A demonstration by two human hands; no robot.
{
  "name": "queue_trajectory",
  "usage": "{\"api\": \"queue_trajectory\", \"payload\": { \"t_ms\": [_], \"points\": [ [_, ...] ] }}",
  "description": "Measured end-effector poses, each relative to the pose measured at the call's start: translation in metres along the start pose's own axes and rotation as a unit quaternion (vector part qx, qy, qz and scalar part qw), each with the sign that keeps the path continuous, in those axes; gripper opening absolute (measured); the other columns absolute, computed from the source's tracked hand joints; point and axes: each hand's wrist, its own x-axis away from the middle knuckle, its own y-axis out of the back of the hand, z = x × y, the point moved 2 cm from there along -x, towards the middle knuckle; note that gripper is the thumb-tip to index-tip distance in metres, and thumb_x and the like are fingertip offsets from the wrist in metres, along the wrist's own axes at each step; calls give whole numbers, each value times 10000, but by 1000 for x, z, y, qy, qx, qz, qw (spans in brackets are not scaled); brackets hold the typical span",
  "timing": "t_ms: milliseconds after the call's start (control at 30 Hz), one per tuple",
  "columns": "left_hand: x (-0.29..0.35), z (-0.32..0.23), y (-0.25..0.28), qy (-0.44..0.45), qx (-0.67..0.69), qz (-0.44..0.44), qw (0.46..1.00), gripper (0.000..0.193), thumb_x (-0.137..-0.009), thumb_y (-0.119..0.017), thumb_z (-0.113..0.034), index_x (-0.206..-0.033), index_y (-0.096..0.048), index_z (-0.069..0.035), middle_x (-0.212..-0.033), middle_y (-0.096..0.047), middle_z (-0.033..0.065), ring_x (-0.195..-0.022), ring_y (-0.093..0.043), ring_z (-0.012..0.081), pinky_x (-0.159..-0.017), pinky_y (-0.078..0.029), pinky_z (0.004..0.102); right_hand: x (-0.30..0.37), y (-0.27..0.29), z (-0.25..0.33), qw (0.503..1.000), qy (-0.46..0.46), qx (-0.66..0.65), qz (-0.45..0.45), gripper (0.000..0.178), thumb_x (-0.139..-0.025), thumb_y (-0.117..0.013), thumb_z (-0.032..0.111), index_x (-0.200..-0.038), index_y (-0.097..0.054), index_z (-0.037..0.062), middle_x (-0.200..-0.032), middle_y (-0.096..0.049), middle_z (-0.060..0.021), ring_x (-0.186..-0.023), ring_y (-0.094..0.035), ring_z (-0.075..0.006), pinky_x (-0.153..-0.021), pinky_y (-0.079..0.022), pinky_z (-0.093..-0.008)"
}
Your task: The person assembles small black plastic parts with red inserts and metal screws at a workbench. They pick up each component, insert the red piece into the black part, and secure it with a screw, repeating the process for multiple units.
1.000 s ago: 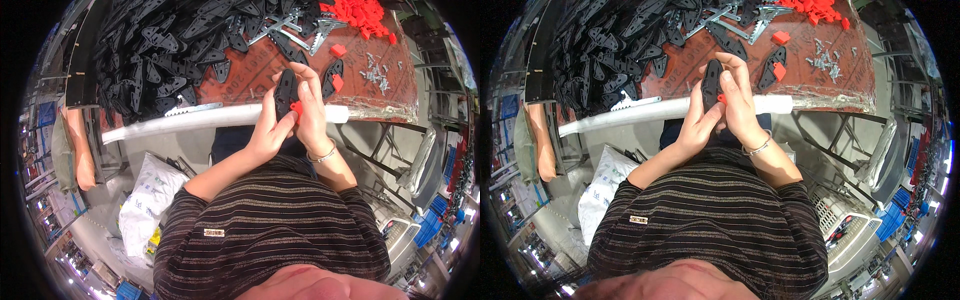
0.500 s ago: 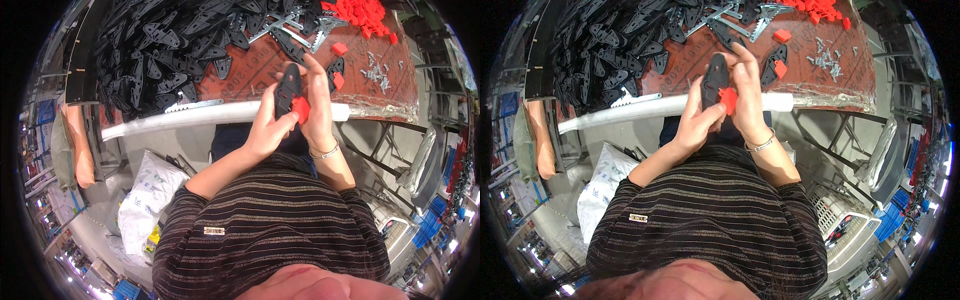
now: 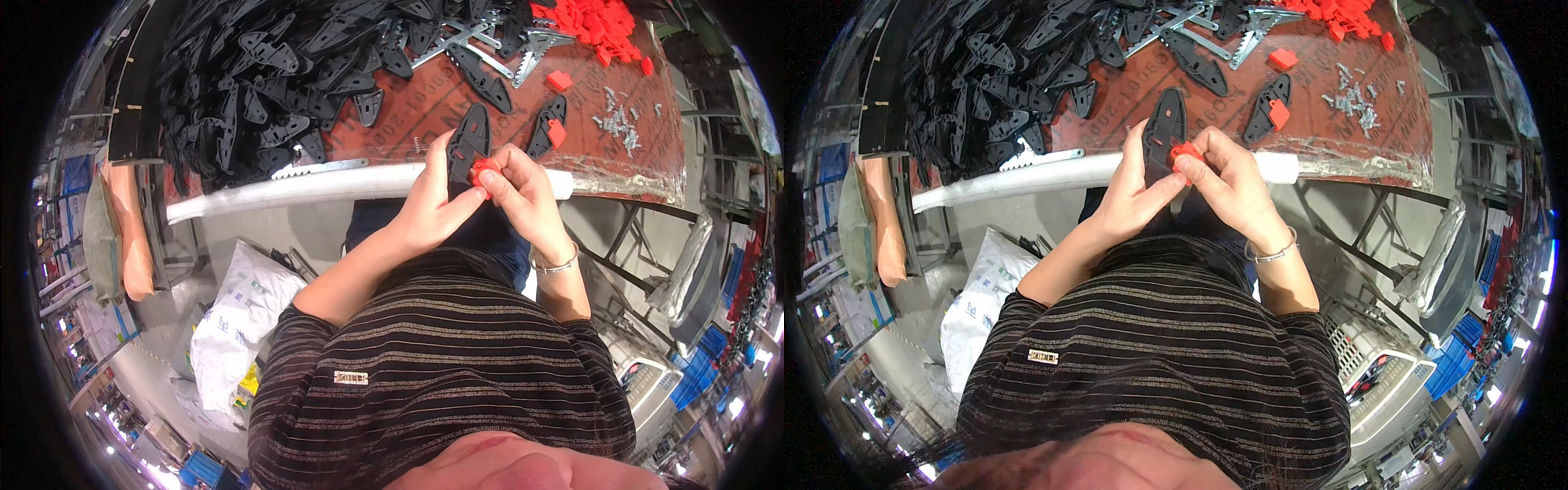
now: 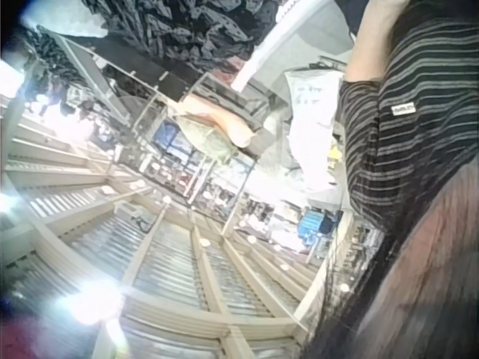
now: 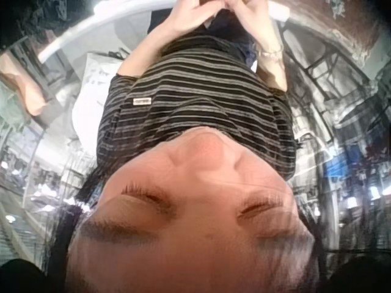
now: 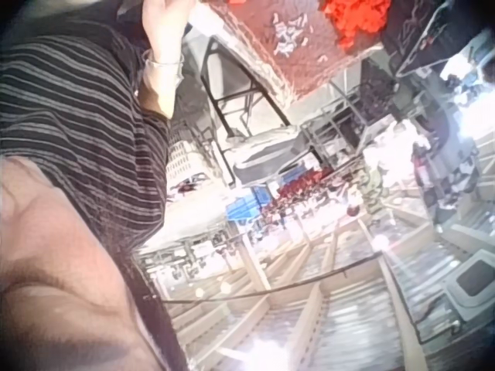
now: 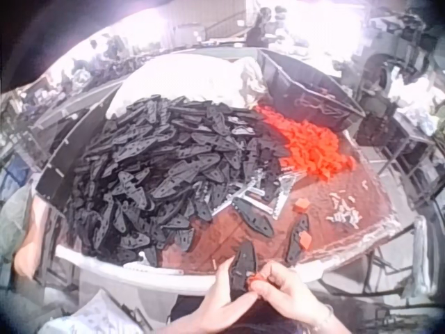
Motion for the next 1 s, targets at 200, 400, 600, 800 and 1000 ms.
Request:
{"api": "queue_trajectory", "payload": {
  "t_ms": [200, 400, 600, 800, 1000],
  "points": [
    [7, -5, -3, 52, 102, -5, 993, 623, -864, -546, -15, -1375, -188, -21, -1148, -443, 74, -1023, -446, 118, -904, -378, 277, 0, -2, 2, 999, 7, -39, 32, 166, -897, -605, 146, -839, -505, 25, -747, -532, 19, -661, -462, -28, -574, -385, -186],
    [6, -11, -7, 115, 137, 30, 983, 597, -881, -540, -52, -1380, -211, -38, -1006, -502, 70, -803, -512, 104, -692, -438, 249, 2, -1, -2, 991, 15, -130, 5, 176, -892, -608, 149, -939, -485, 33, -809, -535, 21, -712, -481, -36, -623, -403, -187],
    [11, -15, -26, 136, 219, 66, 964, 619, -936, -500, -161, -1428, -143, -50, -881, -496, 36, -564, -432, 73, -479, -354, 206, -10, -18, 12, 949, 159, -255, -93, 518, -931, -453, 374, -1308, -373, 28, -1228, -477, -164, -1162, -469, -230, -981, -381, -361],
    [14, -10, -26, 152, 256, 42, 954, 695, -898, -468, -19, -1449, -45, -44, -1137, -436, 81, -874, -469, 104, -739, -400, 251, -15, -19, 6, 945, 128, -293, -75, 496, -942, -416, 394, -1253, -398, 8, -1034, -536, -149, -931, -582, -220, -838, -480, -338],
    [13, -4, -26, 120, 258, 22, 958, 754, -875, -511, -15, -1445, -17, -10, -1391, -250, 117, -1288, -280, 169, -1058, -251, 322, -20, -26, 6, 940, 136, -291, -116, 342, -940, -449, 285, -1126, -464, -2, -902, -561, -110, -782, -589, -171, -705, -493, -283]
  ]
}}
